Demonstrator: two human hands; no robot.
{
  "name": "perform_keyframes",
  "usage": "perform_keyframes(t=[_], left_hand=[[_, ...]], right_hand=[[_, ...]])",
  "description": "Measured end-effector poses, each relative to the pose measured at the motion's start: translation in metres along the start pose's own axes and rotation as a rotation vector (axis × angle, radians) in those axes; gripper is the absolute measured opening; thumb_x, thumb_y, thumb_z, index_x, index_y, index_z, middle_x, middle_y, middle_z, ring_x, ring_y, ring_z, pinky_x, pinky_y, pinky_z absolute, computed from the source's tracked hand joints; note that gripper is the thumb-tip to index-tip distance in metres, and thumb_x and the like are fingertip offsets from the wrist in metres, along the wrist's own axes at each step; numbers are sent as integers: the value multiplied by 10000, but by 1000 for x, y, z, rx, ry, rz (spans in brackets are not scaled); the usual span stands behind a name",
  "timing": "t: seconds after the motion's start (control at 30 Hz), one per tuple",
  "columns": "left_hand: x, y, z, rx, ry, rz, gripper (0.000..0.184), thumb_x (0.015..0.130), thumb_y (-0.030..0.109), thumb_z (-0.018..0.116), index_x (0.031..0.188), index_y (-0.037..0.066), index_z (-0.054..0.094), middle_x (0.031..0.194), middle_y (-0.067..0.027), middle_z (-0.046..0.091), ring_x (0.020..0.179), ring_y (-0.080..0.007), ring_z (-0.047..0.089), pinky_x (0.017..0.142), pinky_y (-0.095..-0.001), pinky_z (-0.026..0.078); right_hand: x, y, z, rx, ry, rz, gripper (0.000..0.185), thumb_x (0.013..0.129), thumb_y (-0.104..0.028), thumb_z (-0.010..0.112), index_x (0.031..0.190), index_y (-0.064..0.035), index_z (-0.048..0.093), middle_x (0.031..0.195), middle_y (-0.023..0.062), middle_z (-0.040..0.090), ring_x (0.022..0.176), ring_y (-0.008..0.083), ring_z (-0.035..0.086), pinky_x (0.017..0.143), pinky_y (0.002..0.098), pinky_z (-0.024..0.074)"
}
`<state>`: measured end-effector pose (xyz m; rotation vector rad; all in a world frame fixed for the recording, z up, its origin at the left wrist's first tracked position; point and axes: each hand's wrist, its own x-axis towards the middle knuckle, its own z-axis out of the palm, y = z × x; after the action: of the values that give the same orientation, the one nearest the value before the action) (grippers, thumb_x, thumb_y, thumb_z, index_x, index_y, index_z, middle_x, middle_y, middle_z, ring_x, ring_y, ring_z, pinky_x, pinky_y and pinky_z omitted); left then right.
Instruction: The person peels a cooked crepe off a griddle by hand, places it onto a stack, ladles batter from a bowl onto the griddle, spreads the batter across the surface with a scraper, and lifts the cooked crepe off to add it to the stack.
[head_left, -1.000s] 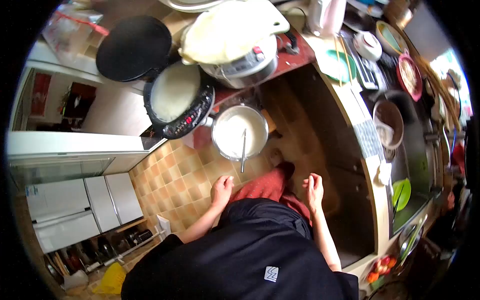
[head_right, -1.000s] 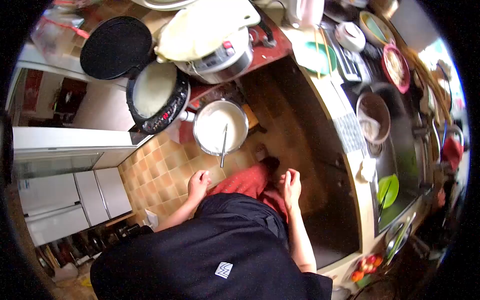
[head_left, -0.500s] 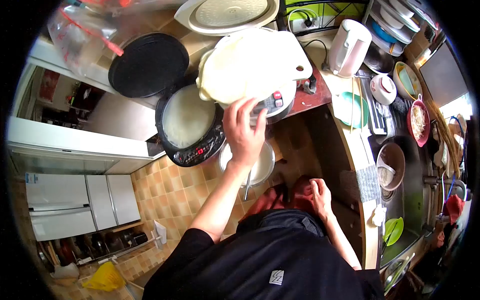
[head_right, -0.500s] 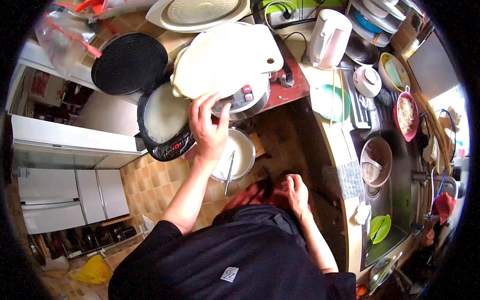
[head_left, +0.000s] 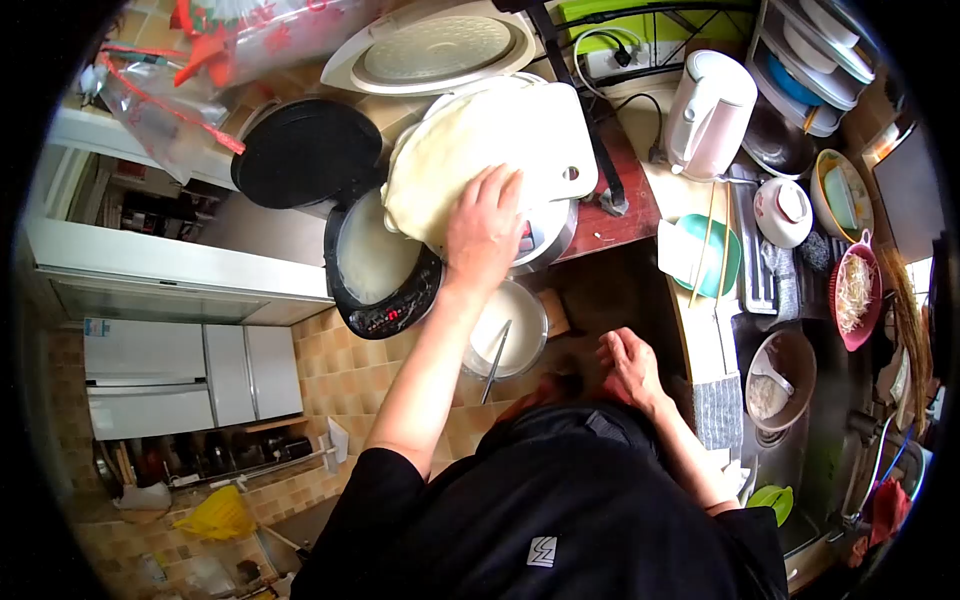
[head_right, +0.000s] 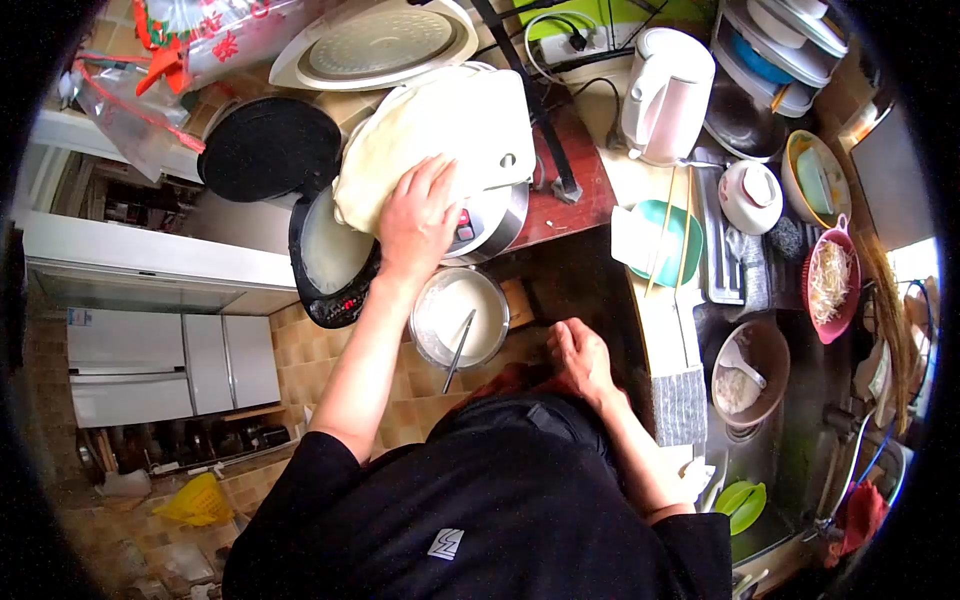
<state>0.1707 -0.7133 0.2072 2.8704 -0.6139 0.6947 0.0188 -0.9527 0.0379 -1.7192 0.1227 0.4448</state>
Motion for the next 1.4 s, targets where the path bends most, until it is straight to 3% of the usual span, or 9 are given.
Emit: perform_keyframes(t=[0.17,0.3,0.37,0.5,0.6,0.73,0.87,1.1,1.4], left_hand=[[17,-17,-26,-187,-84,11,246,911,111,673,1140,32,714,1118,-129,713,1026,-298,679,914,-369,538],[30,-52,-18,-601,-240,-568,210,975,167,616,1054,-9,700,957,-105,723,841,-147,673,746,-319,522],[29,-81,-2,-1026,-137,-744,218,995,152,596,1071,-30,690,982,-77,714,847,-129,657,724,-307,528],[40,-88,-15,-1472,-154,-1043,306,1008,139,587,1231,-70,599,1159,-147,691,1022,-209,692,900,-321,562],[39,-91,-13,-1473,-160,-1028,313,991,141,614,1231,-60,602,1159,-152,689,1031,-221,693,896,-341,570],[38,-95,-10,-1509,-141,-1020,315,964,152,659,1191,-64,622,1101,-138,698,975,-197,694,840,-318,574],[38,-98,-13,-1517,-118,-1036,323,966,165,660,1204,-50,622,1119,-134,700,1005,-200,690,879,-329,563],[35,-109,-23,-1605,-135,-1048,340,993,203,624,1239,-32,618,1172,-147,704,1057,-211,692,932,-354,552],[45,-118,-28,-1571,-123,-1038,306,995,181,614,1204,-40,636,1101,-147,717,979,-206,707,858,-332,569]], right_hand=[[17,4,-22,9,29,4,322,1055,-278,502,1014,-2,662,845,129,723,729,215,698,690,351,551],[35,-14,-29,-16,-31,-43,324,1055,-280,498,1006,-6,665,832,126,725,735,220,706,692,357,549],[46,-35,-30,-31,-41,-97,305,1054,-266,504,1015,-7,661,829,117,723,728,210,700,690,345,548],[63,-100,-35,2,35,-272,232,1042,-213,539,1025,-10,649,831,115,716,709,206,686,678,337,545],[81,-136,-36,-133,218,-594,84,944,-103,653,987,-31,656,825,125,669,714,284,645,653,372,514],[104,-186,-28,-591,426,-1161,225,781,-67,740,995,-89,676,940,68,648,860,254,607,712,387,491],[118,-208,-3,-738,339,-1181,198,837,-118,674,1034,-122,687,1077,47,634,1052,256,571,900,407,444],[129,-215,7,-712,256,-1091,94,820,-132,722,910,-123,697,1037,28,643,1008,249,581,837,423,455],[179,-273,7,-687,140,-1172,121,889,-178,692,895,-58,691,763,110,674,756,308,647,736,420,490]])
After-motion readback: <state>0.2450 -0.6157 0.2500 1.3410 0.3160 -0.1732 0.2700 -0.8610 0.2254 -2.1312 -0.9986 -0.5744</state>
